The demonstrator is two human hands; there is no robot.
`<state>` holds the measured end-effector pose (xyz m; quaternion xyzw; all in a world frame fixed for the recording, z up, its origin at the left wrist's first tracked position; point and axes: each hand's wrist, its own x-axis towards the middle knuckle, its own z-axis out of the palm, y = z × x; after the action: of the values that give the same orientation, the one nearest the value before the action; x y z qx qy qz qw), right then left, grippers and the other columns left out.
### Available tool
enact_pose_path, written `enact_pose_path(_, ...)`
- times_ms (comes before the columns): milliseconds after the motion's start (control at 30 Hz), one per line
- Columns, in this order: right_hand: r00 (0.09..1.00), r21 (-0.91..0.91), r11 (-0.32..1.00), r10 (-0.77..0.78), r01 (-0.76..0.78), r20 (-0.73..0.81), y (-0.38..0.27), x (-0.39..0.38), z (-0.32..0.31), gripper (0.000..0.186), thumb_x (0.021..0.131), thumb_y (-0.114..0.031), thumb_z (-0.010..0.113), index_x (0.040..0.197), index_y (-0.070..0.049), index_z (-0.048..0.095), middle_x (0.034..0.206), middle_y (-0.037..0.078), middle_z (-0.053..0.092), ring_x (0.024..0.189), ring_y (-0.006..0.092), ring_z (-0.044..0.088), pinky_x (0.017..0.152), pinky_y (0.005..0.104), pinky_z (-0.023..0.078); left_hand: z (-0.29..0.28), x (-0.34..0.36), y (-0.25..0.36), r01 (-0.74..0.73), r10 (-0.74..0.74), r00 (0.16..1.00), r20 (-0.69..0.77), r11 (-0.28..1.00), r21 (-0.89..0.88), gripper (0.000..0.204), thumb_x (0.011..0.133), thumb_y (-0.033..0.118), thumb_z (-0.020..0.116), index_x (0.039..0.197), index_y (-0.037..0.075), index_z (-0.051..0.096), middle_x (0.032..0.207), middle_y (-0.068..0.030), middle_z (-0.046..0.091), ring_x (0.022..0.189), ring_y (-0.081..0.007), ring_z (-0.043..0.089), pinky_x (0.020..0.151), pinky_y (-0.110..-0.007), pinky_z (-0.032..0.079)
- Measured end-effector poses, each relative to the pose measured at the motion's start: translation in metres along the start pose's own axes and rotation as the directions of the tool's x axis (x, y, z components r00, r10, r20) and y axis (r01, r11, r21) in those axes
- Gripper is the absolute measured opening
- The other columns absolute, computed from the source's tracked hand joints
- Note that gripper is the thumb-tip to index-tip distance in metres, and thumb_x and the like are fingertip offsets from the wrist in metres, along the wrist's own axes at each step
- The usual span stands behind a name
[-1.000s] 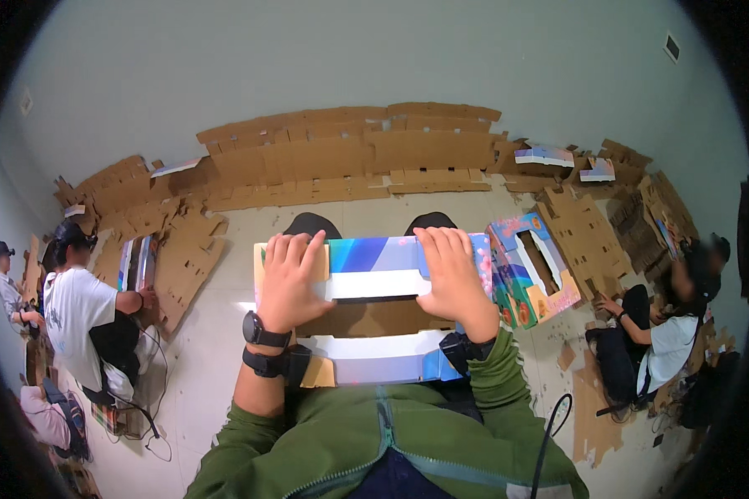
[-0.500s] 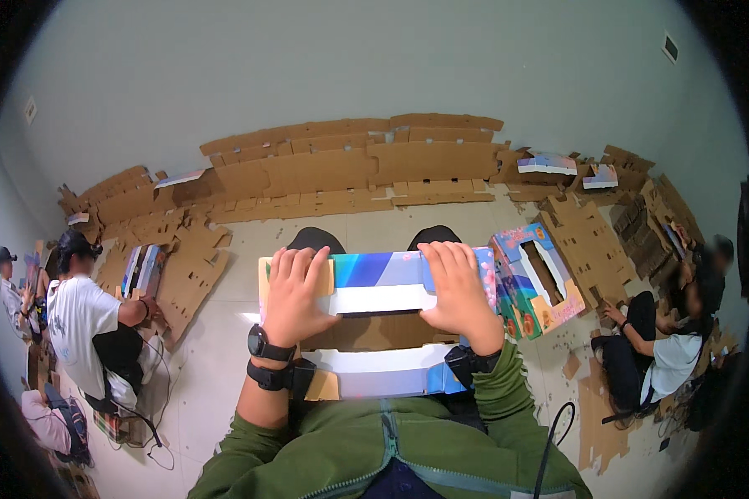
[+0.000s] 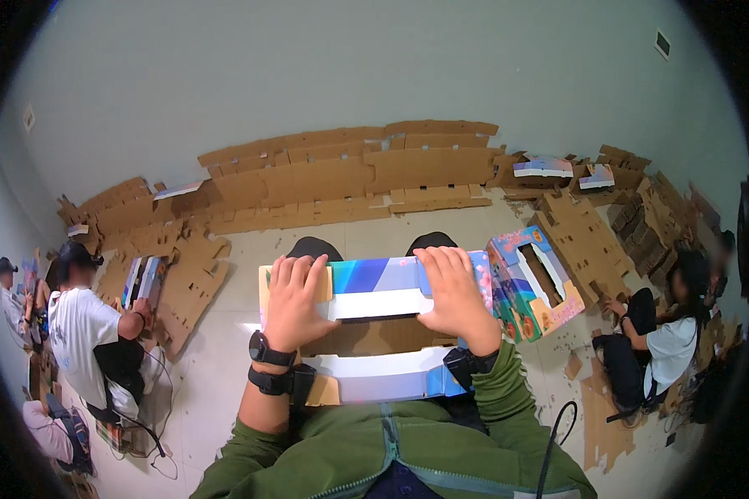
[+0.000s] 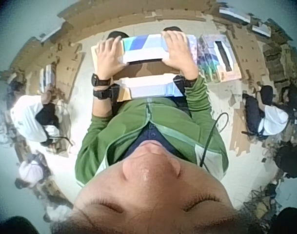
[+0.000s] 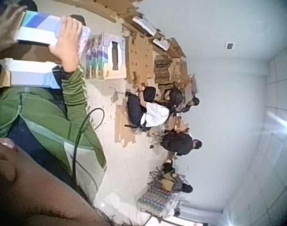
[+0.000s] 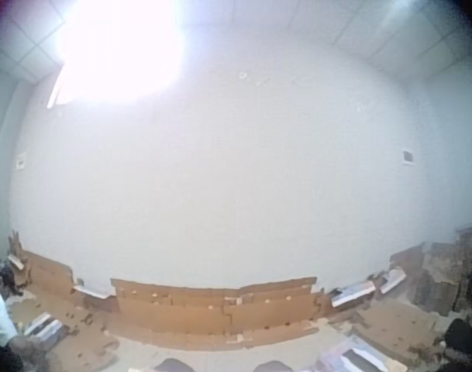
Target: Inspect and stack fruit-themed cardboard display boxes on the floor.
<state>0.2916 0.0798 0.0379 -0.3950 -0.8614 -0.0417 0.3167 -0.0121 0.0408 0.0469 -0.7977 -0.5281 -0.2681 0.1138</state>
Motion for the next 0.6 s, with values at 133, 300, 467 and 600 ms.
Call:
enact_pose_path(133, 1.0, 0.005, 1.0, -0.009, 0.01, -0.011, 0.0003, -0.0001, 0.001, 0.088, 0.059, -0.017, 0.081, 0.14, 0.003, 0.052, 0.133, 0.02, 0.057, 0.13, 0.0391, 0.053, 0.121, 0.0539, 0.033, 0.0017, -0.0001, -0.0006, -0.008, 0.008, 1.0, -0.027, 1.0, 0.006, 0.098, 0.055, 0.031, 0.092, 0.142, 0.006, 0.056, 0.129, -0.0155, 0.057, 0.126, -0.0409, 0.051, 0.12, -0.058, 0.033)
enact_pose_path(300, 1.0, 0.002, 1.0, -0.012, 0.012, -0.009, 0.0017, -0.0003, 0.0014, 0.089, 0.058, -0.017, 0.081, 0.14, 0.003, 0.052, 0.133, 0.02, 0.057, 0.131, 0.039, 0.053, 0.121, 0.0534, 0.033, 0.0026, -0.0002, -0.0013, 0.002, -0.002, 1.0, 0.002, 1.0, 0.008, 0.099, 0.055, 0.032, 0.093, 0.143, 0.006, 0.056, 0.131, -0.0158, 0.057, 0.127, -0.041, 0.051, 0.121, -0.058, 0.032)
enact_pose_path(467, 1.0, 0.011, 1.0, 0.015, -0.015, 0.022, 0.0023, -0.0002, 0.0015, 0.092, 0.057, -0.019, 0.083, 0.141, 0.003, 0.051, 0.134, 0.02, 0.057, 0.132, 0.039, 0.053, 0.121, 0.0532, 0.033, 0.0021, -0.0003, -0.0011, 0.015, -0.015, 1.0, 0.015, 1.0, 0.002, 0.101, 0.053, 0.03, 0.094, 0.144, 0.007, 0.055, 0.132, -0.0161, 0.057, 0.129, -0.041, 0.05, 0.123, -0.059, 0.031)
enact_pose_path(600, 1.0, 0.003, 1.0, -0.016, 0.016, 0.0, 0.0022, -0.0009, 0.0021, 0.093, 0.057, -0.019, 0.083, 0.141, 0.003, 0.051, 0.134, 0.02, 0.057, 0.131, 0.0389, 0.052, 0.12, 0.0533, 0.033, 0.0013, -0.001, -0.001, 0.018, -0.019, 0.999, 0.028, 1.0, 0.005, 0.103, 0.052, 0.029, 0.094, 0.144, 0.007, 0.055, 0.133, -0.0163, 0.056, 0.13, -0.0408, 0.05, 0.124, -0.058, 0.031)
